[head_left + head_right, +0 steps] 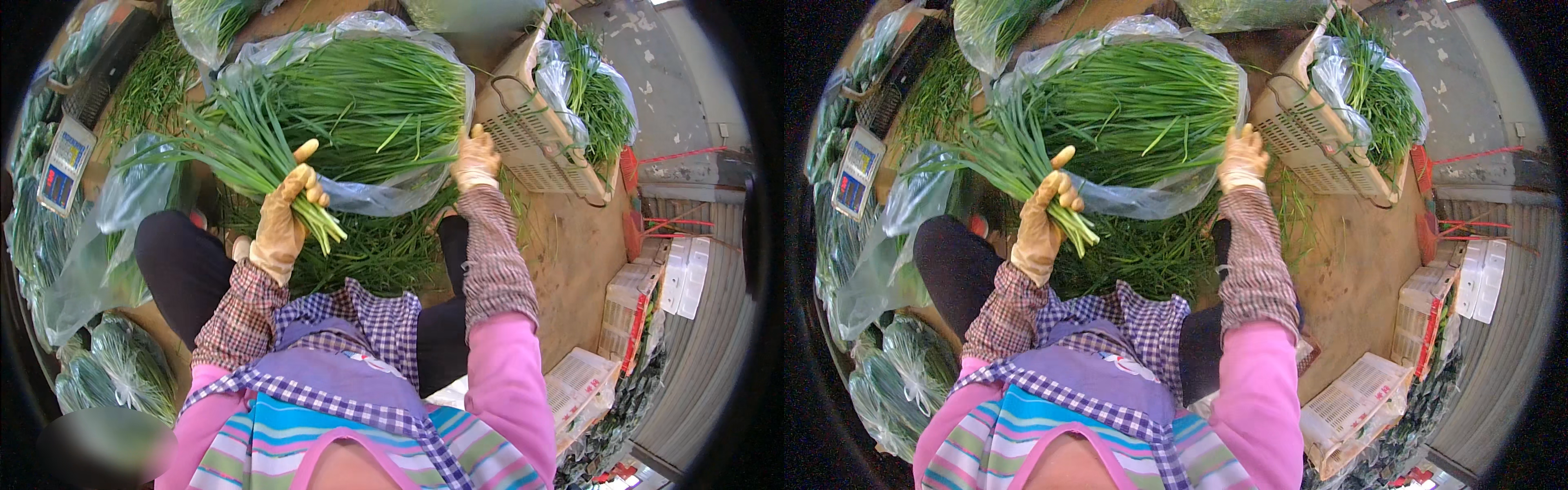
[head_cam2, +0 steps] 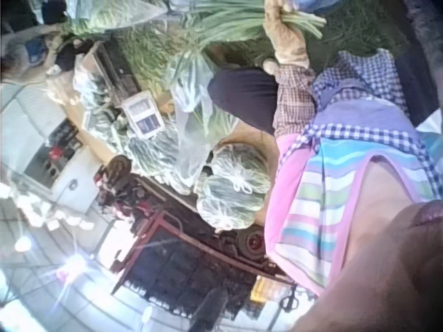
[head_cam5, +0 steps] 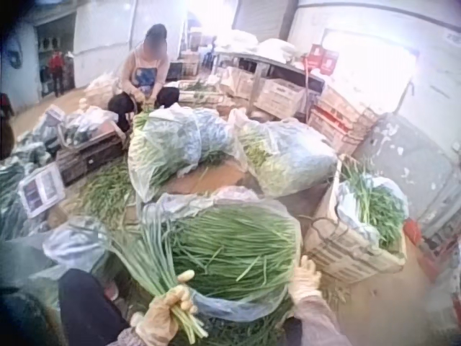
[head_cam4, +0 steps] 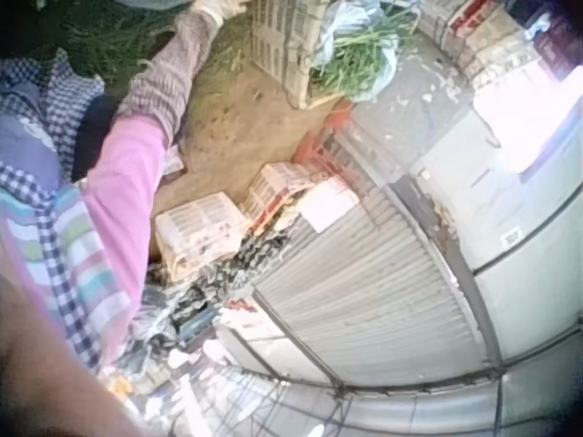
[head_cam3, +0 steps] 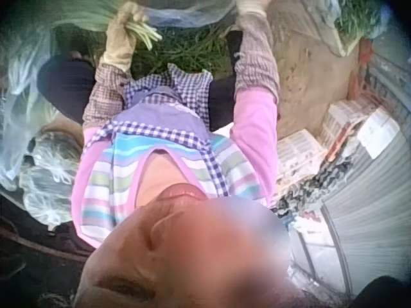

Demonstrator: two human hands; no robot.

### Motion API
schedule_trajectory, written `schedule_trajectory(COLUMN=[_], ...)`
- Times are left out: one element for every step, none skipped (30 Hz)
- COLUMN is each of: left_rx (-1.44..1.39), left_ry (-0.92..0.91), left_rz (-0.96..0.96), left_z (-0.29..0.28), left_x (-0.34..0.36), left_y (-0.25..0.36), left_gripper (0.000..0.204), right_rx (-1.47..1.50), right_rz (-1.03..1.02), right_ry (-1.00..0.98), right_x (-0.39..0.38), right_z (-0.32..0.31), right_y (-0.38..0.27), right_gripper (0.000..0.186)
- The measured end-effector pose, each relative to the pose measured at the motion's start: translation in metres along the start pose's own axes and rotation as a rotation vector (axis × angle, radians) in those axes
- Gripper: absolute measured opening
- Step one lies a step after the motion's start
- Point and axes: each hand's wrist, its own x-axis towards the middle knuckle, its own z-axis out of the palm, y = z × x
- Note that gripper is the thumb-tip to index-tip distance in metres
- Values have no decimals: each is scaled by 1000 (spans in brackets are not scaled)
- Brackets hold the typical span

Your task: The person sits on the floor and repeatedly picks up bunches of green onions, aligns them, and places them into plastic bags. The person also uses a digital scale to weigh the vegetables.

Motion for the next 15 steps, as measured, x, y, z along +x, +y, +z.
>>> schedule_trajectory(left_rx=[7, -4, 28, 65, 67, 11, 35, 65, 94, 125, 195, 214, 85, -34, -17], left_ry=[-3, -1, 18, 46, 20, -30, -14, 9, -1, -2, -9, -11, -36, -58, -56], left_rz=[-8, 2, 4, 9, 22, 36, 27, 37, 39, 47, 18, -17, 48, 124, 140], left_z=[0, 2, 7, 9, 7, 1, 3, 4, 5, 3, 9, 18, 8, -27, -28], left_x=[2, 1, 2, 3, 4, 7, 8, 7, 5, 0, -3, -6, -13, -21, -26], left_y=[-1, 3, 4, 8, 11, 9, 4, 1, 0, -1, -5, -9, -8, -14, -6], left_gripper=[57, 60, 61, 63, 64, 63, 62, 61, 59, 57, 53, 47, 59, 71, 71], right_rx=[-53, -97, -17, -88, 71, 224, 678, 968, 1259, 1386, 1412, 1454, 1505, 1609, 1624], right_rz=[-15, -48, -44, -147, -109, -61, -94, -62, -52, 41, 45, 43, 31, -35, -54], right_ry=[-60, -114, -114, 100, 30, -42, 52, 97, 154, 140, 118, 77, 25, -25, -30], right_x=[9, 22, 28, 15, 17, 19, 17, 10, 3, -24, -47, -67, -86, -103, -104], right_z=[21, 46, 72, 69, 51, 39, 39, 17, -9, -62, -91, -107, -113, -110, -110], right_y=[-1, -7, 5, 14, 27, 48, 86, 98, 108, 95, 88, 76, 60, 38, 31], right_gripper=[55, 52, 41, 29, 24, 20, 18, 16, 15, 14, 15, 16, 16, 19, 19])
